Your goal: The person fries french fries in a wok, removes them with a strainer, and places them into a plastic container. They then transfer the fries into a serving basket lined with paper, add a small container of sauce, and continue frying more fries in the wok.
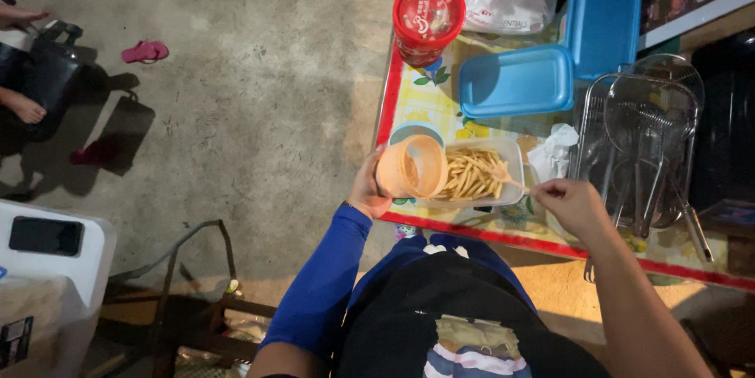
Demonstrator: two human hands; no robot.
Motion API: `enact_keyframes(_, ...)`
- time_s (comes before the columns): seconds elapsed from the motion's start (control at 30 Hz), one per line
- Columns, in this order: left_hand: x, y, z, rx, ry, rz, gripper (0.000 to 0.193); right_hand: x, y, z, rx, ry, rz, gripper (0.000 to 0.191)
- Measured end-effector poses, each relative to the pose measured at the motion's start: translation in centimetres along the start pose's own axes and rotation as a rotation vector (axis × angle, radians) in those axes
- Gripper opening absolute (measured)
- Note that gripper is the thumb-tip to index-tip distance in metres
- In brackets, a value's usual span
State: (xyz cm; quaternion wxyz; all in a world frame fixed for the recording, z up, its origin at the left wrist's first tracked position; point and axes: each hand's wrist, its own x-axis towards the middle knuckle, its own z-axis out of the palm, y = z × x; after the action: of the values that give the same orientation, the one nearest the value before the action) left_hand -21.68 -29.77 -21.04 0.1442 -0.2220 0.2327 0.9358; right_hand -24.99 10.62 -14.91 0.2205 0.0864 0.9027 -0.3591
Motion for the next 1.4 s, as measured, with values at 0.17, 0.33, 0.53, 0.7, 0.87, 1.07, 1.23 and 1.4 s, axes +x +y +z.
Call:
enact_keyframes(0.17, 1.1, -1.1, 0.3, 0.054, 0.026, -0.061, 0.054, -3.4, -5.5, -2.4, 0.136, -0.034, -0.069, 0.027)
enact_keyframes(0.33, 1.8, -2.8, 3.1, -0.023, -0.151, -0.353, 0.065, -6.9, -13.0, -3.2, 0.066, -0.112, -0.323, 0.029)
enact_keyframes(0.53, -1.5, -4.8, 8.0, -0.347, -0.68, -0.431, 0.075, -6.5, -15.9, -3.6, 0.065, 0.125, -0.759, 0.066)
enact_keyframes(0.7, -3.1, -5.4, 10.7, -0.502, -0.793, -0.534, 0.07, -4.9, -14.6, -2.5, 0.565, -0.416, -0.796, 0.118)
enact_keyframes(0.87, -2.1, -5.3, 11.7, -0.341, -0.535, -0.452, 0.075, -5.6, -16.4, -4.7, 0.516, -0.372, -0.691, 0.104)
enact_keyframes(1.07, -2.1, -6.3, 11.0, -0.281, -0.491, -0.555, 0.074, -8.4, -22.7, -6.2, -0.411, -0.27, -1.242, 0.072)
enact_keyframes(1.23, -2.8, -4.3, 9.1, -0.006, -0.596, -0.803, 0.066, -8.7, -24.8, -6.2, -0.41, -0.55, -1.493, 0.07)
enact_keyframes(1.4, -1.3, -0.7, 10.5, 0.078, -0.349, -0.367, 0.06, -8.1, -24.3, -4.0, -0.342, -0.149, -1.481, 0.063)
